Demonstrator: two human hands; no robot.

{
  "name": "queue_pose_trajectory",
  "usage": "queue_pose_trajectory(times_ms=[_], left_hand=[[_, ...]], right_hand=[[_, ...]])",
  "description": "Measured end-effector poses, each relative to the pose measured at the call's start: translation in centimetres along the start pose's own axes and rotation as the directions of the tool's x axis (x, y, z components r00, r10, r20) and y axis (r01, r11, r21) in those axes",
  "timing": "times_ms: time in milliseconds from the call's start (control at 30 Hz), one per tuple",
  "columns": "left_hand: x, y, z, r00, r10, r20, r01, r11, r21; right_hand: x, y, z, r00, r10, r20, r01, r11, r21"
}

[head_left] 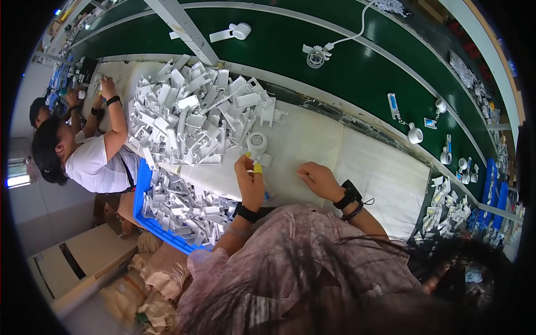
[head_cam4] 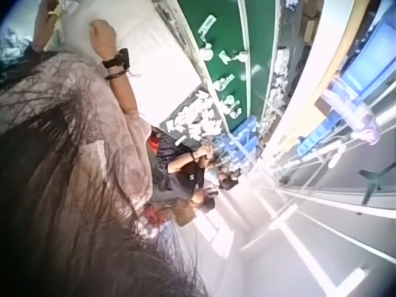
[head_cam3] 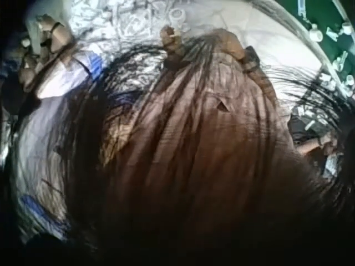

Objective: The person picks up a white plastic housing and a small circuit board, inserts the board into the housing, and then adds a blue battery. They snap a white fan component onto the top, fit a white plastic cover over the battery, and place the assembled fan onto the conveyor belt.

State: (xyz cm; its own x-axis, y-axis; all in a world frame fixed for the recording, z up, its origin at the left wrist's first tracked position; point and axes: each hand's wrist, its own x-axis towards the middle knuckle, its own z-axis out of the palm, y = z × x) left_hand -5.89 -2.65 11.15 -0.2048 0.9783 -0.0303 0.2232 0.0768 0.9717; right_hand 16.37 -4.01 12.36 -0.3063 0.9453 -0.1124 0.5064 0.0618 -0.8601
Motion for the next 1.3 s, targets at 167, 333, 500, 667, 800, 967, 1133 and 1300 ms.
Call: queue_pose_trajectory(times_ms=[167,333,500,667,800,967,1133,1300], left_hand=[[-3.1,-4.2,-2.6,0.963,-0.255,0.090,0.212,0.919,0.333],[-3.9,-3.9,-1.8,0.986,-0.155,0.060,0.090,0.799,0.594],[-3.4,-4.0,-1.9,0.985,-0.173,-0.012,0.162,0.894,0.418],[-2.9,-2.3,-2.7,0.978,-0.200,0.063,0.175,0.944,0.281],[-2.2,-0.6,-1.4,0.986,-0.008,0.167,-0.023,0.983,0.181],[0.0,5.5,-0.9,0.859,0.160,0.487,-0.174,0.985,-0.016],[1.2,7.6,-0.1,0.628,0.035,0.778,0.090,0.989,-0.117],[1.3,12.8,1.1,0.596,0.058,0.801,0.002,0.997,-0.073]], right_hand=[[5.6,-2.0,3.5,0.853,-0.510,0.109,0.479,0.683,-0.552],[10.9,-2.6,6.8,0.676,-0.688,0.264,0.702,0.490,-0.518],[12.2,-2.4,6.3,0.650,-0.653,0.389,0.755,0.498,-0.427],[10.1,-4.5,3.3,0.784,-0.586,0.205,0.616,0.693,-0.374],[6.8,-5.8,0.4,0.888,-0.455,0.069,0.460,0.874,-0.158],[2.1,-7.2,-2.7,0.949,-0.303,-0.082,0.310,0.947,0.081],[-1.0,-7.5,-6.1,0.986,-0.157,-0.054,0.166,0.955,0.248],[-3.8,-6.9,-9.1,0.956,-0.110,0.271,-0.093,0.764,0.639]])
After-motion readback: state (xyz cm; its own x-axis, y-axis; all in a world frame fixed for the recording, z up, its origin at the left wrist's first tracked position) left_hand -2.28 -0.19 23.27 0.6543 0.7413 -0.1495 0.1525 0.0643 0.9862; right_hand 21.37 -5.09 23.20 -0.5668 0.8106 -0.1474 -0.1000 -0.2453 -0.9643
